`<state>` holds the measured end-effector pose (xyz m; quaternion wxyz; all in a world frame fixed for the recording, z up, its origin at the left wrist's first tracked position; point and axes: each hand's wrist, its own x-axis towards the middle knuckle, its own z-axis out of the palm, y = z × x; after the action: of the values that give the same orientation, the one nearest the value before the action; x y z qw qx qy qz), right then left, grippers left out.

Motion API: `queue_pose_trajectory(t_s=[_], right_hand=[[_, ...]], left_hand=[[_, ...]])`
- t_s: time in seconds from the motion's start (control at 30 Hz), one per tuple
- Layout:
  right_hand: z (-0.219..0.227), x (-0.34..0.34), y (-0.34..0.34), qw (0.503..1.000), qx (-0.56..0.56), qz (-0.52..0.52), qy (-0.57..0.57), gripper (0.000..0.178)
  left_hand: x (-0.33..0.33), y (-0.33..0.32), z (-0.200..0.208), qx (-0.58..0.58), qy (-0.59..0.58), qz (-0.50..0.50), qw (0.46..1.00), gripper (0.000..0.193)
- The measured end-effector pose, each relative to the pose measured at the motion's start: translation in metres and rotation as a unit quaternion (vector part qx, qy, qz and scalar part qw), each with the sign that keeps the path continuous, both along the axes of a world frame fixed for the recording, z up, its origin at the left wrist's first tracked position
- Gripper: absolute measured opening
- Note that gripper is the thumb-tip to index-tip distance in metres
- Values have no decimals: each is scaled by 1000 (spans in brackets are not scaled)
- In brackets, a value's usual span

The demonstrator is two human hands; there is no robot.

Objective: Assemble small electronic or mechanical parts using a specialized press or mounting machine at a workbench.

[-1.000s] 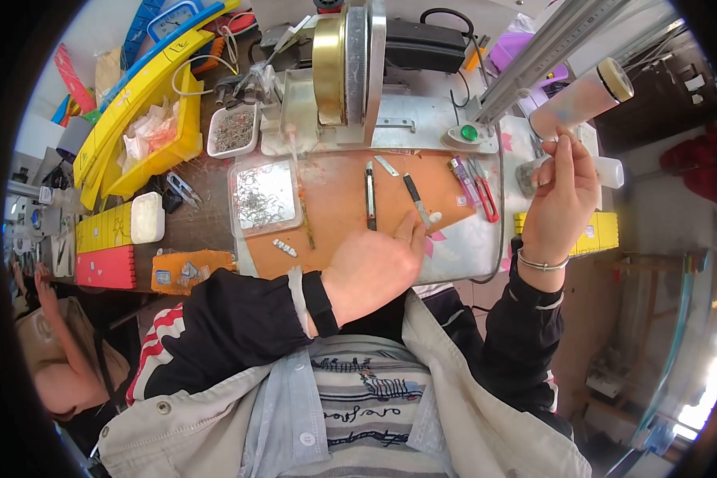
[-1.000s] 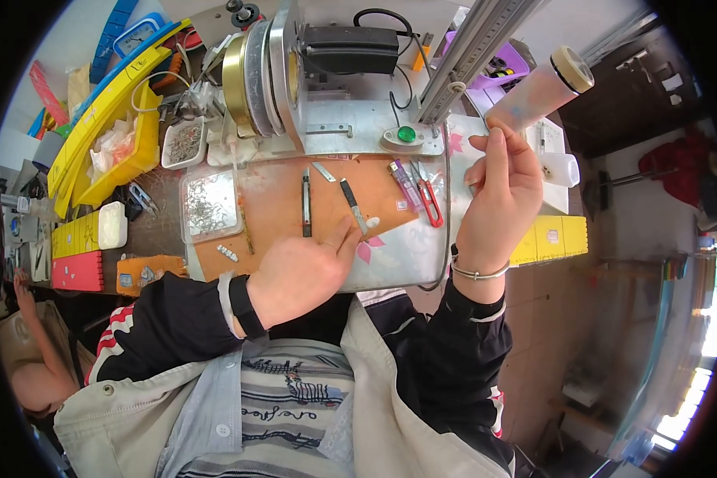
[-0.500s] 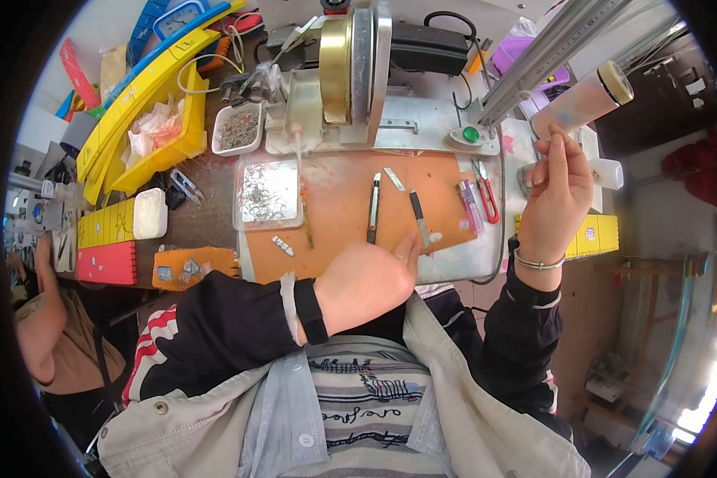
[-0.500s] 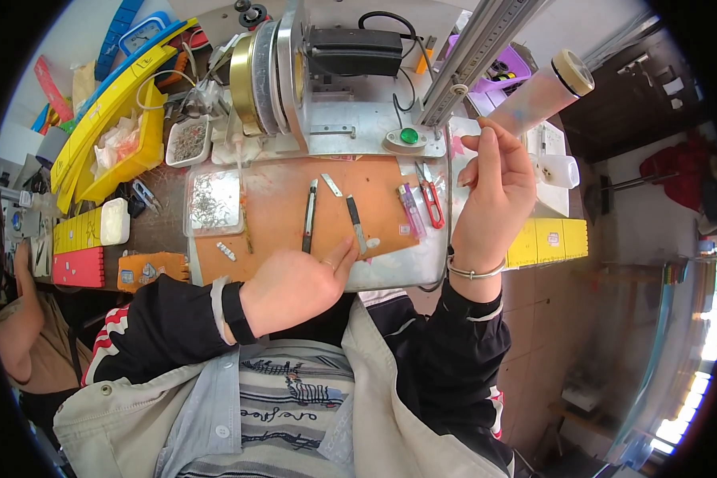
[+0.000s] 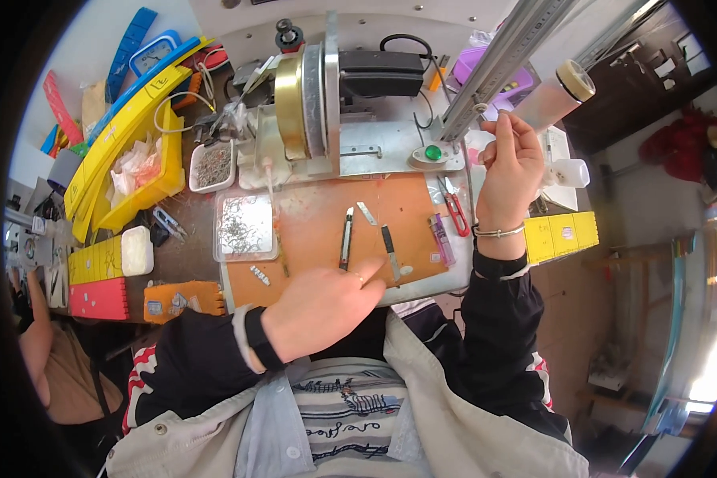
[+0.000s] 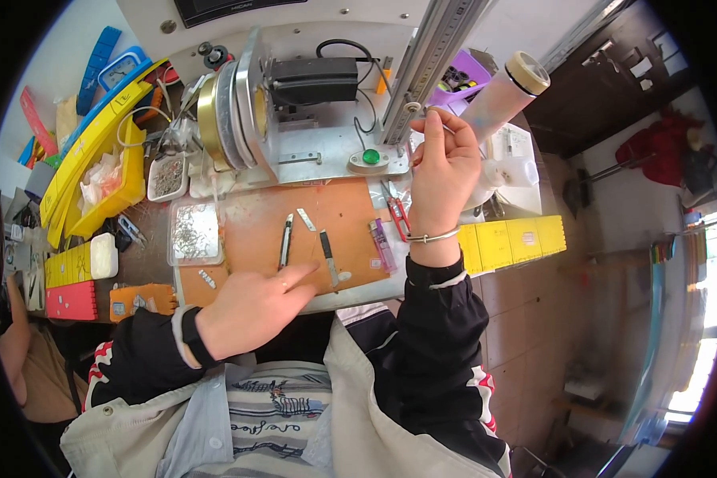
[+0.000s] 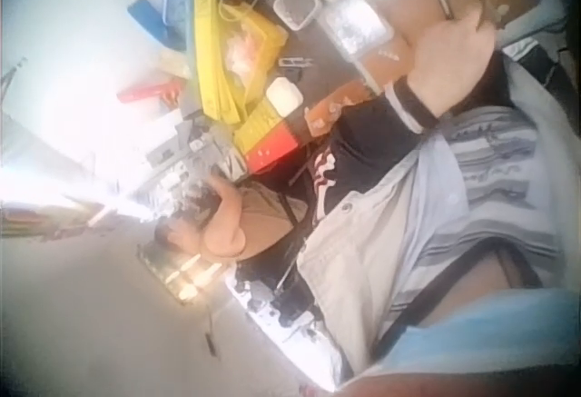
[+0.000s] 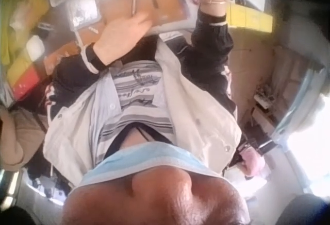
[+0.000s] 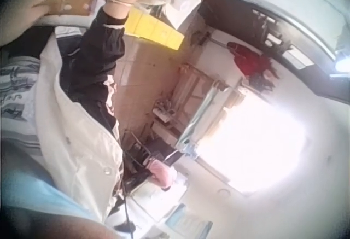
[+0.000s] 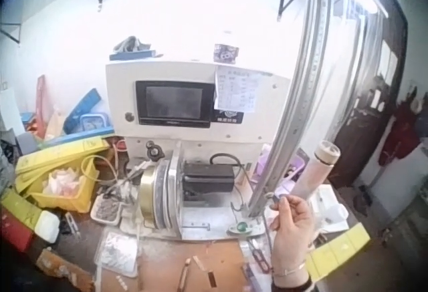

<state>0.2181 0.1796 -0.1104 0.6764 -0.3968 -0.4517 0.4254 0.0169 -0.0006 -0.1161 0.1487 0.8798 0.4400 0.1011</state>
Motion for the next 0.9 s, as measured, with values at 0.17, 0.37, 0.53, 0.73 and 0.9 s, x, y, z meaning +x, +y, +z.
queue_pose_trajectory(t_s=[0.17,0.37,0.53,0.73,0.9], right_hand=[[-5,-3,2,1000,-24,0,0,17],[-15,-2,12,998,-55,-22,-18,16],[-15,-4,13,997,-74,-2,-31,16],[-12,-7,15,995,-96,16,-32,15],[-15,-18,15,995,-92,35,-32,15]], left_hand=[[-26,0,34,75,-101,45,991,13],[-59,18,60,150,-159,92,971,16],[-74,21,66,154,-171,161,960,14],[-86,26,65,133,-200,219,946,12],[-104,23,70,-29,-174,310,934,12]])
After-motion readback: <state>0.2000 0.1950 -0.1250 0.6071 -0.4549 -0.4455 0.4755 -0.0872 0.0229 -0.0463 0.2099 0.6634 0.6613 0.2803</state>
